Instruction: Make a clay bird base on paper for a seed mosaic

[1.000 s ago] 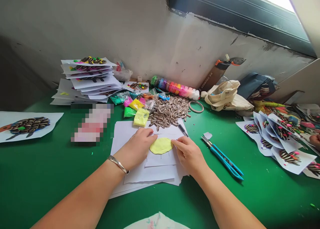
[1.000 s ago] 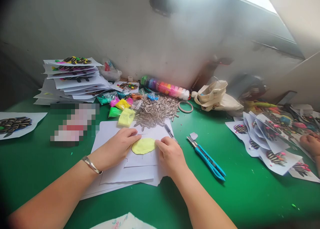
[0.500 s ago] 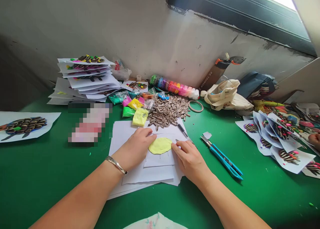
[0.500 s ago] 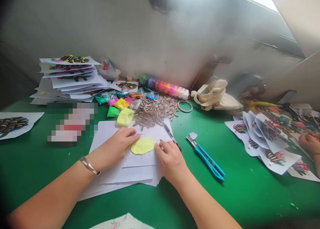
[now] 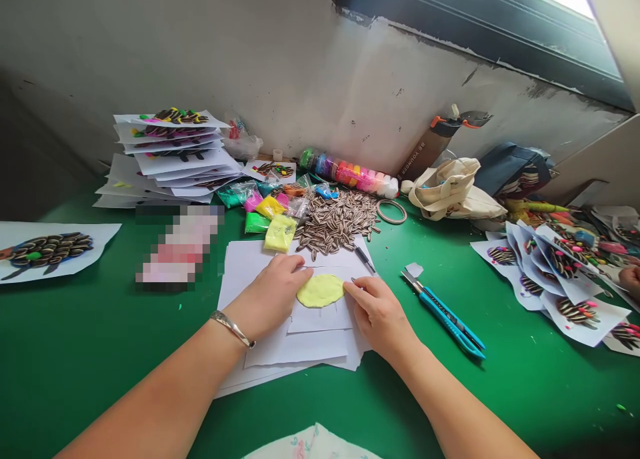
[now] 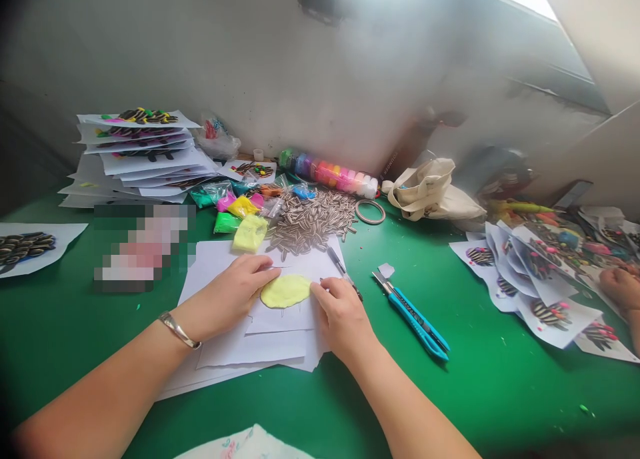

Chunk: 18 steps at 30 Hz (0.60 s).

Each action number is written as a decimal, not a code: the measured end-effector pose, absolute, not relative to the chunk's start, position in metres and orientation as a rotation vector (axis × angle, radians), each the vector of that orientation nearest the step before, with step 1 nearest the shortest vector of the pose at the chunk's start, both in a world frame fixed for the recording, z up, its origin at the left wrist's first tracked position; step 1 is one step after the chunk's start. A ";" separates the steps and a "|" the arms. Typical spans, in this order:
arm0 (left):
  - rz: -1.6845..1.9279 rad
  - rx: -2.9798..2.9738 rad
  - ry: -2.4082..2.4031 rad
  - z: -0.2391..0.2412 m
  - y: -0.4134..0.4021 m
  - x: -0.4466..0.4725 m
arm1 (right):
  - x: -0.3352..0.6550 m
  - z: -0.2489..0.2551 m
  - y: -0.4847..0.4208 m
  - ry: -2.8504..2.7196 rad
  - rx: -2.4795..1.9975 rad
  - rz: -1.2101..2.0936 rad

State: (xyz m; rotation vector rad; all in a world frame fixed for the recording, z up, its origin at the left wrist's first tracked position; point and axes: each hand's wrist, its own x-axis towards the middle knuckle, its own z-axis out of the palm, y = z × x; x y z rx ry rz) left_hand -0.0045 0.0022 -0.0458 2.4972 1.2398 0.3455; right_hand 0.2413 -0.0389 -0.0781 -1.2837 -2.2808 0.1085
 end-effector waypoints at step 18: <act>0.337 2.508 1.245 -0.047 0.003 -0.004 | 0.242 -0.071 -0.043 -2.351 -1.172 0.069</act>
